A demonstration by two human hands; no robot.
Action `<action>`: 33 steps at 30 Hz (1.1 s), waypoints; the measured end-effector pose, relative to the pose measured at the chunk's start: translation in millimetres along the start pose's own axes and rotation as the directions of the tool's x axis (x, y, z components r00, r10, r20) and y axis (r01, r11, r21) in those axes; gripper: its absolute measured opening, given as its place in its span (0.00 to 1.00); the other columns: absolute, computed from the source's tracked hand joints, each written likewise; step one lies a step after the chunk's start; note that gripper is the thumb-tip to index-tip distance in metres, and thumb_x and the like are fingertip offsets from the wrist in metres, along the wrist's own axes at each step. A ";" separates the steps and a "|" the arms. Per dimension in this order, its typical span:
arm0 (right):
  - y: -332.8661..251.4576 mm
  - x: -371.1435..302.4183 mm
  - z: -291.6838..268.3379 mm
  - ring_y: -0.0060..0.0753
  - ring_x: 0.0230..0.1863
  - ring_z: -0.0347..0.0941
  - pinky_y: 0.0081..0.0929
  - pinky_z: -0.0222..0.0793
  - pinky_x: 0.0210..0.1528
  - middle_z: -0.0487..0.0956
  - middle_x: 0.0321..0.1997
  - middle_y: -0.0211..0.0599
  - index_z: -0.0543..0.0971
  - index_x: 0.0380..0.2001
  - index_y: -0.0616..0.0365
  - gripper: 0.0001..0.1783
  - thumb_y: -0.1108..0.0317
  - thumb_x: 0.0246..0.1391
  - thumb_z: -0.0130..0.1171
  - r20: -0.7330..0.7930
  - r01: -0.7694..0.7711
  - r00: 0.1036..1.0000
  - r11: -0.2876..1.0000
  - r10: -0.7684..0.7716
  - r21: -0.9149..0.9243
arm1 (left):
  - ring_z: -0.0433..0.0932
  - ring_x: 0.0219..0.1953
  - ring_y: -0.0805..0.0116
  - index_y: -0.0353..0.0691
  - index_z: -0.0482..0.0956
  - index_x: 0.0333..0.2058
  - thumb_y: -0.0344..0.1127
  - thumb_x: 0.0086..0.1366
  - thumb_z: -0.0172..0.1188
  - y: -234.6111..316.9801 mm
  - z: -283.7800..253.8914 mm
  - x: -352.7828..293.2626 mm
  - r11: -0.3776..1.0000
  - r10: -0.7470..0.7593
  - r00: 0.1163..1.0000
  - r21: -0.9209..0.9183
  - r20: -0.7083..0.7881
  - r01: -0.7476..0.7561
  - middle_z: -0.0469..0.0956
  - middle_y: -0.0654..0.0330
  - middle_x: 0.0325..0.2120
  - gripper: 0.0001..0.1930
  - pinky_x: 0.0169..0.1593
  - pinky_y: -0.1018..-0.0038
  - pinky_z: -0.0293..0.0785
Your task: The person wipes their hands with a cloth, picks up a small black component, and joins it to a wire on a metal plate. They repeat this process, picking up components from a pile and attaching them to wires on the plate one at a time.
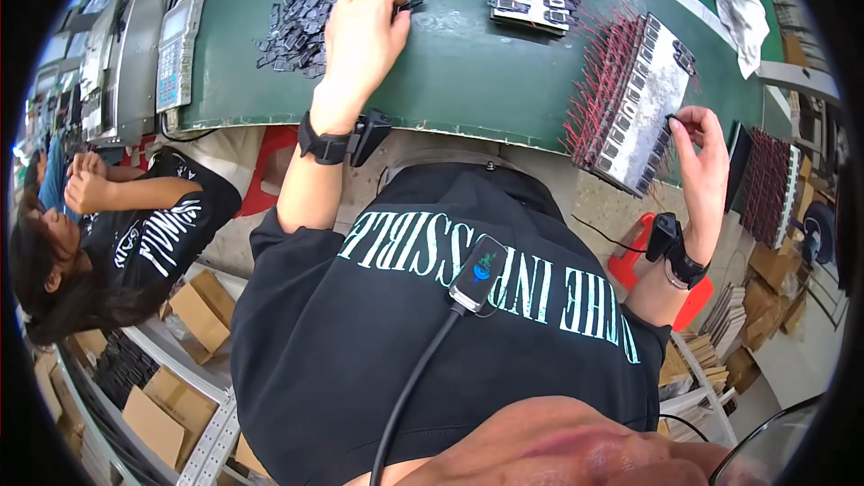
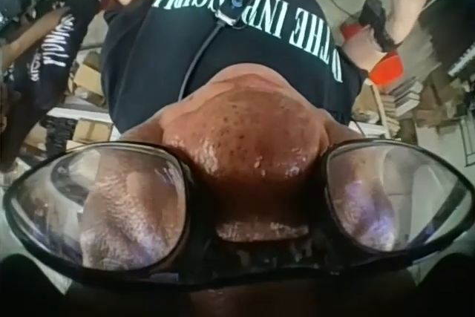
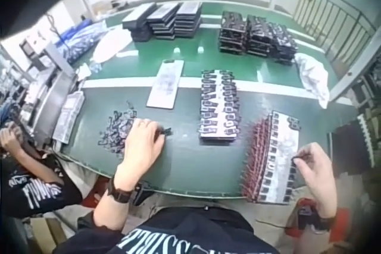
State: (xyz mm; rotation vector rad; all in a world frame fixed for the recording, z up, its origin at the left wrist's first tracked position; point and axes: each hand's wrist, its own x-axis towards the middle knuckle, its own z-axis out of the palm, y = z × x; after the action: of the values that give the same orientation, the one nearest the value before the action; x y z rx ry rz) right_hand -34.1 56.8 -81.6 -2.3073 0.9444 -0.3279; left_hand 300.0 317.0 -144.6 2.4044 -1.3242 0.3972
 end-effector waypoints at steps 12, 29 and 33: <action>-94.1 -3.3 29.7 0.17 0.44 0.76 0.15 0.70 0.48 0.81 0.43 0.29 0.80 0.45 0.64 0.10 0.78 0.61 0.61 0.017 0.115 0.987 0.788 -0.158 0.604 | 0.84 0.38 0.65 0.39 0.83 0.43 0.31 0.59 0.69 103.0 -31.6 15.4 0.686 0.061 0.997 -0.728 0.044 -0.010 0.84 0.56 0.38 0.13 0.45 0.72 0.79; -77.2 4.6 55.7 0.13 0.43 0.74 0.14 0.72 0.47 0.80 0.41 0.26 0.81 0.42 0.62 0.06 0.74 0.61 0.62 -0.049 0.177 0.981 0.765 -0.187 0.619 | 0.83 0.42 0.75 0.34 0.79 0.48 0.25 0.61 0.66 150.6 -13.1 4.6 0.144 0.015 0.969 -0.960 0.247 0.242 0.84 0.60 0.40 0.15 0.50 0.77 0.79; -69.2 9.7 50.4 0.15 0.44 0.74 0.14 0.71 0.49 0.78 0.44 0.28 0.78 0.46 0.61 0.10 0.74 0.62 0.61 0.144 0.044 0.964 0.667 -0.225 0.744 | 0.83 0.42 0.74 0.34 0.79 0.47 0.25 0.61 0.66 151.5 -14.7 2.6 0.157 0.018 0.962 -0.951 0.273 0.267 0.84 0.59 0.39 0.15 0.50 0.76 0.80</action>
State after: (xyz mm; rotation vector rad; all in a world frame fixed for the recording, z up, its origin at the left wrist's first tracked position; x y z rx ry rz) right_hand 32.7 111.0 -77.5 -1.6003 0.3947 -0.4082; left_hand 171.4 247.1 -103.2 1.3152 -0.8961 -0.6955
